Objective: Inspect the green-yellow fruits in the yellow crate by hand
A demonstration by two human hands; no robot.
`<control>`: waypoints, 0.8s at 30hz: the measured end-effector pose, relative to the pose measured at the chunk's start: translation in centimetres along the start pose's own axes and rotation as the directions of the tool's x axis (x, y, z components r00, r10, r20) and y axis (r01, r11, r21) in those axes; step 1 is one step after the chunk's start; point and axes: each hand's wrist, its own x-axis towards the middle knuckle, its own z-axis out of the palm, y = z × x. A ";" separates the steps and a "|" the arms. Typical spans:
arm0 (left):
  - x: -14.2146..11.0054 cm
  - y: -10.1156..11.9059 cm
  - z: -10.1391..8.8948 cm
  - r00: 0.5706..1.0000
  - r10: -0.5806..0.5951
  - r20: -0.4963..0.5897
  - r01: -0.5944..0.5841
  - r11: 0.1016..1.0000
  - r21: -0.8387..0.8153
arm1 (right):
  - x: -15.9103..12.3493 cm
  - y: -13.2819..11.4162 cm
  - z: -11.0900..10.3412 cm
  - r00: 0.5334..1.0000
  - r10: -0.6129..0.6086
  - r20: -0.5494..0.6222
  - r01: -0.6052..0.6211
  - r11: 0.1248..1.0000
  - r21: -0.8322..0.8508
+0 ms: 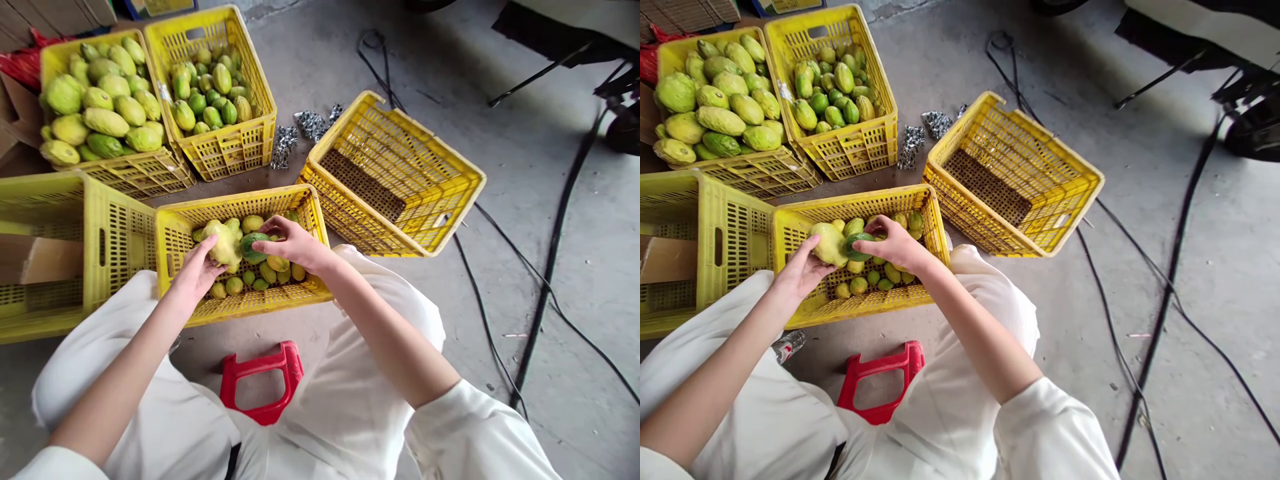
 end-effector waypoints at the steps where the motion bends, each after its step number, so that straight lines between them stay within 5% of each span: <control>1: -0.1 -0.1 0.0 1.000 0.003 0.021 -0.003 1.000 0.003 | -0.1 -0.1 0.0 1.000 0.011 0.027 -0.011 1.000 -0.010; 9: -0.5 0.1 0.4 0.997 0.003 0.080 -0.007 0.999 0.050 | -0.3 -0.5 0.0 0.995 0.014 0.097 -0.012 1.000 -0.021; 17: -1.0 0.3 0.7 0.991 -0.133 0.009 0.132 0.989 0.071 | 0.3 -0.1 -0.4 0.989 -0.028 -0.144 0.039 0.996 0.074; 24: -1.1 0.4 0.8 0.986 -0.155 0.054 0.152 0.987 0.055 | 0.2 0.2 0.1 0.983 -0.013 -0.185 0.030 0.995 0.091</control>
